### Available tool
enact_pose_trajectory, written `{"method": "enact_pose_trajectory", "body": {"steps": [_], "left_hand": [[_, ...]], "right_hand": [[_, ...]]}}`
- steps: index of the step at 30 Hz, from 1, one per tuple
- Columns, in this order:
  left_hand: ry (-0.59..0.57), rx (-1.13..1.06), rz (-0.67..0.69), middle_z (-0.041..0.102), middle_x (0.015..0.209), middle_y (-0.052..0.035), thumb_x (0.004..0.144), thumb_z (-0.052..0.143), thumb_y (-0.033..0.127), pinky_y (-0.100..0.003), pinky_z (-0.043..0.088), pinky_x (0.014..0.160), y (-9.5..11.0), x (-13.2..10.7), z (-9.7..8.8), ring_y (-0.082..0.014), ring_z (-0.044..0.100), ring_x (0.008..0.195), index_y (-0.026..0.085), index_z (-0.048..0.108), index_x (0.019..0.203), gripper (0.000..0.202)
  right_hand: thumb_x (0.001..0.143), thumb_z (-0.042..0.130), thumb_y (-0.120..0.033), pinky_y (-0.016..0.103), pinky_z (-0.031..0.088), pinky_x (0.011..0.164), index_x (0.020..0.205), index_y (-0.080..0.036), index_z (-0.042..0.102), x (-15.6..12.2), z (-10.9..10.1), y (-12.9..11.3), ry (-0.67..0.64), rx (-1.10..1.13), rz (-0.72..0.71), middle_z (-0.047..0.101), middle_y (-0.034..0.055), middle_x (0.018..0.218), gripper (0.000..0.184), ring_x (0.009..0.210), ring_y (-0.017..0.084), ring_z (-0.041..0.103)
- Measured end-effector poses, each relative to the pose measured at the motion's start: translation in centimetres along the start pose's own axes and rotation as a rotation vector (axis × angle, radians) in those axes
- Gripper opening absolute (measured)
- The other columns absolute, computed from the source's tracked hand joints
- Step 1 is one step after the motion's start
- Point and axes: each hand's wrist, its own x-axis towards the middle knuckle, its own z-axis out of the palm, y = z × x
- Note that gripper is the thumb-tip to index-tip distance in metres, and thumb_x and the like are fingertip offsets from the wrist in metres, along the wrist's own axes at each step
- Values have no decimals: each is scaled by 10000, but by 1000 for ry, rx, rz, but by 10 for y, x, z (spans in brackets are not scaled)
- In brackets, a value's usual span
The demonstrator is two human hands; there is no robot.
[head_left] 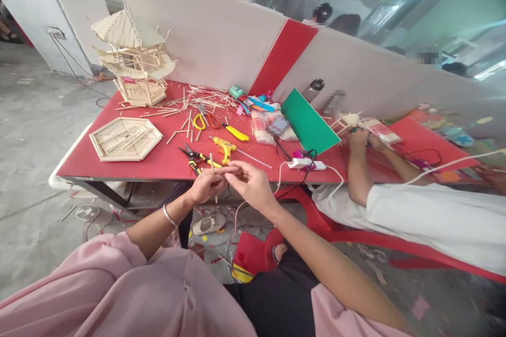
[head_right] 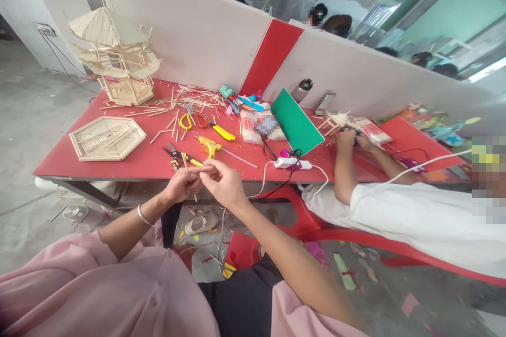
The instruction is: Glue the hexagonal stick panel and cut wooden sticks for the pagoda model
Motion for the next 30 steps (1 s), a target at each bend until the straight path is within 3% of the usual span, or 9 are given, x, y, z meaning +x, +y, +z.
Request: {"method": "enact_pose_trajectory", "body": {"steps": [10,19,25,30], "left_hand": [[26,-2,-3,257,400,113,762,564,284,-194,171,385,1,-2,2,-58,177,357,-3,672,1257,581],[105,0,-109,282,380,117,735,572,268,-190,125,366,21,-6,14,-59,176,347,-21,661,1234,583],[110,48,-129,282,418,121,725,652,300,-190,131,368,27,-11,23,-39,190,353,11,707,1092,470],[94,73,-121,267,431,121,730,658,307,-197,134,389,27,-14,24,-40,192,374,13,692,1190,547]], "right_hand": [[796,692,-401,382,588,806,1067,-199,672,1,0,-2,-12,33,5,774,93,975,338,872,227,729],[808,658,-432,309,554,684,1073,-188,678,1,-3,-12,-44,56,50,751,54,894,362,808,196,695],[816,688,-554,297,537,667,910,-210,683,1,-2,-18,-27,13,15,738,38,821,357,767,190,689],[811,710,-542,314,548,712,895,-216,673,2,0,-17,-26,12,-17,750,38,825,339,784,199,706]]}}
